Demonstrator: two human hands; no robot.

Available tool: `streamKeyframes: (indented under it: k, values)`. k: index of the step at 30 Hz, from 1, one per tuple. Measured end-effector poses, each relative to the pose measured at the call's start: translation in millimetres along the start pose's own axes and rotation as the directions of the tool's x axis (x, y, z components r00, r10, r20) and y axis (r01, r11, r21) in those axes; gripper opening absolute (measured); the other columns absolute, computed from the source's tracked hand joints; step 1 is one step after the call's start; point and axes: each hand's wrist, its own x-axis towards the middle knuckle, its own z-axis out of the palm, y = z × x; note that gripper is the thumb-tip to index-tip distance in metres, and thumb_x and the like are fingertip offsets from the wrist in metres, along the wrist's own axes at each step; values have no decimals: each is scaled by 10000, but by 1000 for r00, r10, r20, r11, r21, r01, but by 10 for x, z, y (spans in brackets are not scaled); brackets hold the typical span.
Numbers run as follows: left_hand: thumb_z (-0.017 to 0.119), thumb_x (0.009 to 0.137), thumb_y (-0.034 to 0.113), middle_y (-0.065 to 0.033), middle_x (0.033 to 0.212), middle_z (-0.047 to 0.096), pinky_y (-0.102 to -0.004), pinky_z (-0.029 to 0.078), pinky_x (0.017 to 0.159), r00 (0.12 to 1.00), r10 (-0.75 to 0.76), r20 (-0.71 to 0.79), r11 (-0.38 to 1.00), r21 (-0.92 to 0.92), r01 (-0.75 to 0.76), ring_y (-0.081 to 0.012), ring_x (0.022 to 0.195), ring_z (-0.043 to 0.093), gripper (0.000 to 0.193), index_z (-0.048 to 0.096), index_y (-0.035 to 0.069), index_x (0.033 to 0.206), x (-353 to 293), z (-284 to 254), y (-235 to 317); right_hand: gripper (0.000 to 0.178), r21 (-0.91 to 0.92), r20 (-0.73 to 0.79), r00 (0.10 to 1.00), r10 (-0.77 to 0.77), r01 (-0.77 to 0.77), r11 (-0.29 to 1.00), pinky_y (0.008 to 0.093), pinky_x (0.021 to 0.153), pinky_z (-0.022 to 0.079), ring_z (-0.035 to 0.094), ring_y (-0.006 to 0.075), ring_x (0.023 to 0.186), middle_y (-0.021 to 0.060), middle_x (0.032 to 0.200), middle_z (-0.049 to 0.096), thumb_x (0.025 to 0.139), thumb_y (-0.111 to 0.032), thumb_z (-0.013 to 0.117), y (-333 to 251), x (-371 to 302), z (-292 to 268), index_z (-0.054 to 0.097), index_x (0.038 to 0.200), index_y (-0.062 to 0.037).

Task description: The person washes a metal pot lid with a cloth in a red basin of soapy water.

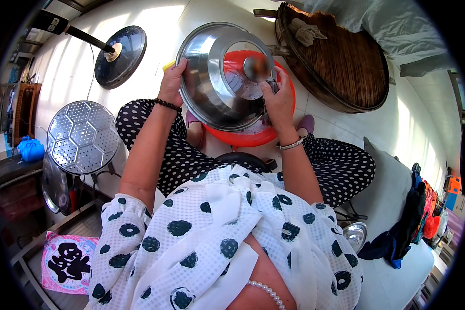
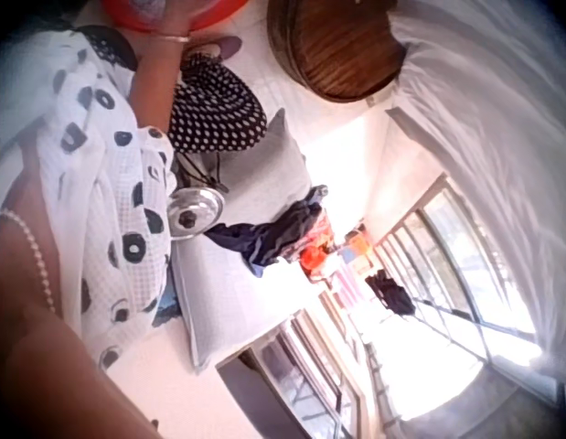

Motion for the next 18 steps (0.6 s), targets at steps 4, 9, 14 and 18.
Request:
streamKeyframes:
  k: [4,9,14,18]
  values:
    - [539,939,209,4,843,616,-183,510,640,999,-31,-5,999,-36,31,-61,706,588,151,582,65,958,34,-28,-41,553,-4,147,969,-196,199,980,308,824,470,614,213,964,142,1100,621,765,-258,701,137,182,-92,516,1233,-27]
    - [497,956,253,-59,970,633,-297,527,788,995,-97,1,991,-88,97,-153,845,616,242,563,47,1065,19,-10,-14,483,-182,327,924,-199,268,946,298,752,492,643,221,860,108,953,671,712,-290,731,-267,416,-230,614,1133,-85]
    - [450,972,284,-111,1100,610,-378,499,892,980,-193,52,972,-124,198,-233,976,608,312,536,35,1141,6,26,42,366,-220,210,926,-315,359,907,314,663,501,651,249,742,96,851,684,673,-287,717,-519,406,-175,687,1001,-127]
    - [403,983,300,-122,1163,593,-403,472,936,968,-211,133,958,-171,232,-250,1058,583,356,508,46,1209,0,-33,-7,352,-271,218,924,-314,366,890,312,659,501,646,264,715,99,815,682,673,-287,708,-593,429,-173,695,986,-126]
